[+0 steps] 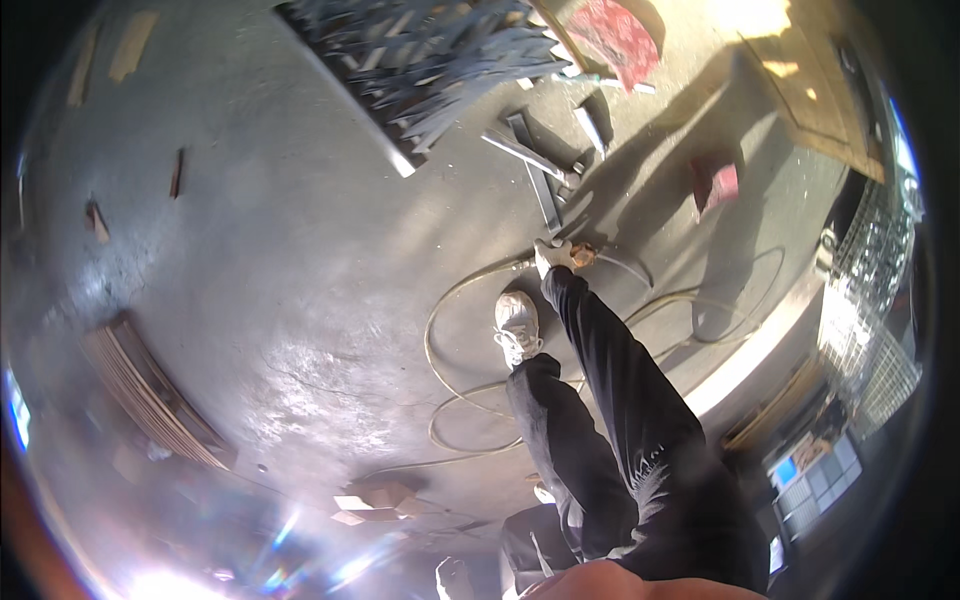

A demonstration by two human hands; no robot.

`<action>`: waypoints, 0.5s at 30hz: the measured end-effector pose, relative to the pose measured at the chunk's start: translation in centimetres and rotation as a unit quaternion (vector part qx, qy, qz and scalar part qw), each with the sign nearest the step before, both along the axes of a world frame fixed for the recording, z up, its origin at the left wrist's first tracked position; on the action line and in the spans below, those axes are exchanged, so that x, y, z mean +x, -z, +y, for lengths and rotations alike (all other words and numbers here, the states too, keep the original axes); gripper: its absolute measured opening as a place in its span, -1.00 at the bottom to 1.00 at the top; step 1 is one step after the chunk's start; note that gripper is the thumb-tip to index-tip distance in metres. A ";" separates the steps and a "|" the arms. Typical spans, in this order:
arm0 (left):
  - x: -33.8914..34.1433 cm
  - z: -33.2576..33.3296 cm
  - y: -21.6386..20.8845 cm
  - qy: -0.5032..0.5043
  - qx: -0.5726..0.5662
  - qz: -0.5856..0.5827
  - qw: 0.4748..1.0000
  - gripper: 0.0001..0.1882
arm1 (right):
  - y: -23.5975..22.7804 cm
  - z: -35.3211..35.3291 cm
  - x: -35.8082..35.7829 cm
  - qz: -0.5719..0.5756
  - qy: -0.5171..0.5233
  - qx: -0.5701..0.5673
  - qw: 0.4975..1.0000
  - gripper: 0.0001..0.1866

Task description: The person puts on gloves and uses a red abrasive block to deburr and smooth the surfaces of a metal casting on a wooden workbench. They then move the finished part to a wire basket with other similar parts and continue the process with additional castings.

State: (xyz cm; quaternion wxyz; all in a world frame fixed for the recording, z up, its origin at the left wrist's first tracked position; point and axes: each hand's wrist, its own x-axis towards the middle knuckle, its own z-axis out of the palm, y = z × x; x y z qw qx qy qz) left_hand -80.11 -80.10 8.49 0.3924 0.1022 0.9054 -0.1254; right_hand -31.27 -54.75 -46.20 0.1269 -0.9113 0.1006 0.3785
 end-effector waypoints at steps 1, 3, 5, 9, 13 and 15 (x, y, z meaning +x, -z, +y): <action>-0.2 1.9 0.2 0.019 -0.008 -0.003 1.000 -0.67 | 0.4 -0.2 0.0 -0.027 0.002 0.019 0.999 -0.42; -0.8 5.6 0.5 0.057 -0.016 -0.017 0.998 -0.68 | -0.6 -0.6 -0.1 -0.029 0.023 -0.023 0.999 -0.44; -1.0 9.3 0.5 0.094 -0.018 -0.031 0.995 -0.69 | -3.6 -0.5 0.1 -0.078 0.091 0.000 0.993 -0.46; -1.6 16.5 -0.4 0.168 -0.010 -0.069 0.983 -0.70 | -12.6 0.4 -0.4 -0.196 0.336 0.171 0.905 -0.50; -3.4 23.2 -3.0 0.221 0.006 -0.094 0.971 -0.70 | -20.4 -2.1 0.1 -0.136 0.519 0.189 0.822 -0.79; -5.3 26.7 -4.6 0.252 0.007 -0.105 0.962 -0.69 | -22.7 -3.7 0.8 -0.094 0.536 0.216 0.811 -0.80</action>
